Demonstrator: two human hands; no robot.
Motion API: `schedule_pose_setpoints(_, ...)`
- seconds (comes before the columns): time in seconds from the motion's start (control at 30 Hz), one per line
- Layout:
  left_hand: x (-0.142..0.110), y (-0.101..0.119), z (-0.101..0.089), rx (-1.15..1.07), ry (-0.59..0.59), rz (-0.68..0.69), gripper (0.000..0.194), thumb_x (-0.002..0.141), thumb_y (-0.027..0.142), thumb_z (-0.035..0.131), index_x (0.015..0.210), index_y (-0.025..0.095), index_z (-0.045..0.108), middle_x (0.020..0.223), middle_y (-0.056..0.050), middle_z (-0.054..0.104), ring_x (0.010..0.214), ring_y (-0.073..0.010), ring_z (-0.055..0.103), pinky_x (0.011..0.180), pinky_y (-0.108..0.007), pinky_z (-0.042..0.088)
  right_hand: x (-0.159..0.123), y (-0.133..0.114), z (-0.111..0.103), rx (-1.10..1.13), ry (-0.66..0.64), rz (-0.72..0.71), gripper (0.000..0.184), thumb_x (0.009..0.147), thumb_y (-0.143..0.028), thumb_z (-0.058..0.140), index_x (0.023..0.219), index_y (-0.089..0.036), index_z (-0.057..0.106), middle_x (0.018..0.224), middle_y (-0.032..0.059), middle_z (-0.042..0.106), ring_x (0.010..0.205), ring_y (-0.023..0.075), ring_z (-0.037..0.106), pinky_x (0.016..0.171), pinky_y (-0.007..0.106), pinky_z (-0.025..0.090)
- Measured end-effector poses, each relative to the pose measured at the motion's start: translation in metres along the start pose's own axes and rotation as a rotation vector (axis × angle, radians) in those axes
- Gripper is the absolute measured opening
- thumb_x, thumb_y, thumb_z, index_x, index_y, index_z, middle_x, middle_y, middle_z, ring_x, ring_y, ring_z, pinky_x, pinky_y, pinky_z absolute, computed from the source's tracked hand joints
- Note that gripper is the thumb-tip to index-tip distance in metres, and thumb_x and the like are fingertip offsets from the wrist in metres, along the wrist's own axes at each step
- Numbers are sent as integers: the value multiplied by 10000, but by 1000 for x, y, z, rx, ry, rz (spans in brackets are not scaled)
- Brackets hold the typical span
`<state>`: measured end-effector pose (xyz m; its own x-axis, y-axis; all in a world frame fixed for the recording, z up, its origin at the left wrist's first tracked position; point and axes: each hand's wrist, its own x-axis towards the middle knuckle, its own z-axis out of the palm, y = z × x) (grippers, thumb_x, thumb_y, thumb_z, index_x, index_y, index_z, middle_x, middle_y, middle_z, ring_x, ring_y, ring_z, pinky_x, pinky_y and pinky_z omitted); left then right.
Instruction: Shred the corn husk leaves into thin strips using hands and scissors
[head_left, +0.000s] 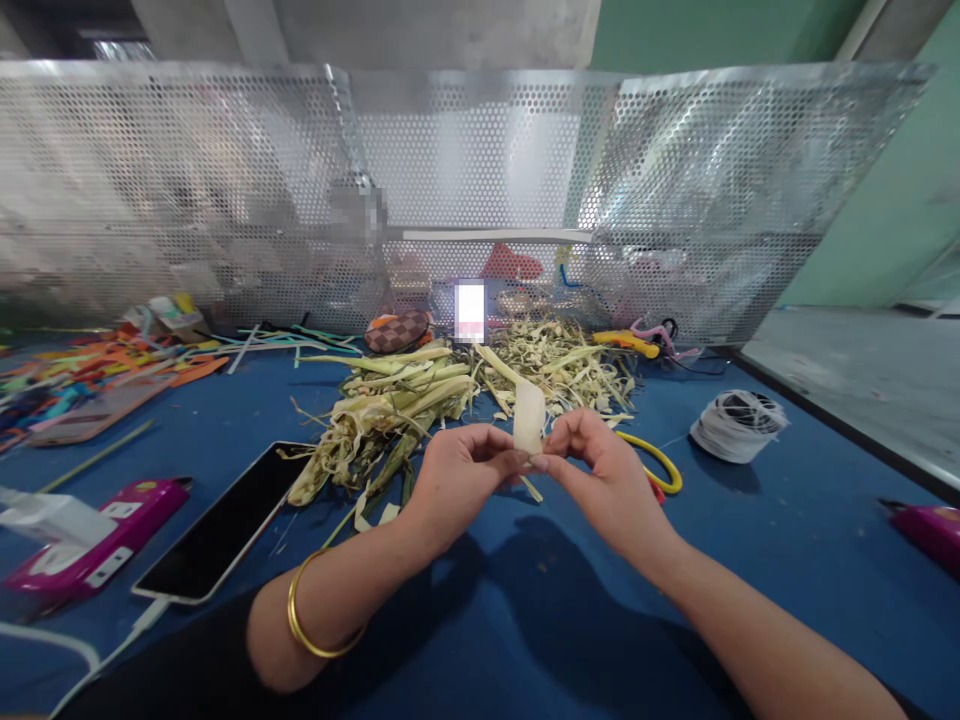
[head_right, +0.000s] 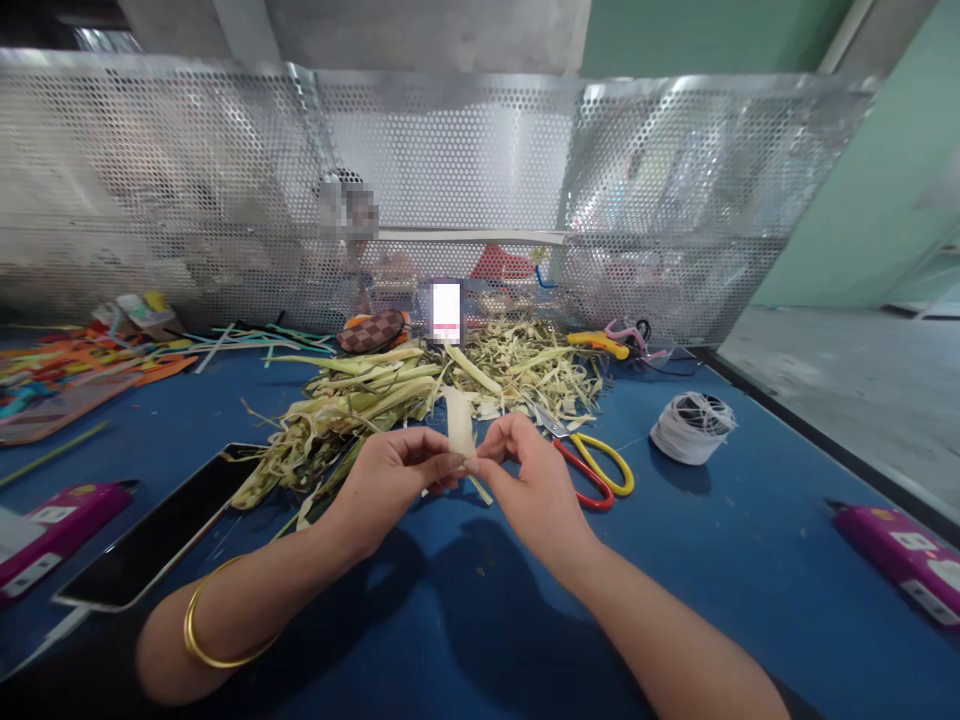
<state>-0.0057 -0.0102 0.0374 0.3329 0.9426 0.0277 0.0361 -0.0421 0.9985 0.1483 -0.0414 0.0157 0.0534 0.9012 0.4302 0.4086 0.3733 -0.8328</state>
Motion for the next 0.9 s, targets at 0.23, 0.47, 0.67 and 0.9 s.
schedule_pose_setpoints(0.23,1,-1,0,-177,-16,-76,181,623,267,728,643,130,612,558,-11,620,494,-91,537,503,-212,427,0,-1,-7,-433,-23,-523,138,882,-135,480,866,-215,591,821,34,674,787,173,601,750,313,446)
schedule_pose_setpoints(0.47,1,-1,-2,-210,-25,-118,166,624,240,715,629,133,587,559,-9,610,488,-83,527,470,-196,422,6,2,-11,-600,-29,-716,258,886,-117,450,920,-257,663,873,32,731,780,172,634,824,362,479)
schedule_pose_setpoints(0.67,0,-4,-1,-231,-67,-127,196,646,285,719,673,135,596,643,-31,638,575,-105,577,494,-196,449,4,3,-9,-519,3,-646,205,895,-142,462,900,-242,642,842,39,715,804,188,632,832,370,470)
schedule_pose_setpoints(0.9,-1,-8,4,-138,14,-11,181,696,308,675,694,137,617,642,-31,642,611,-120,595,528,-204,469,0,1,-3,-280,13,-254,119,886,-218,495,839,-221,605,808,31,683,778,181,623,703,298,481)
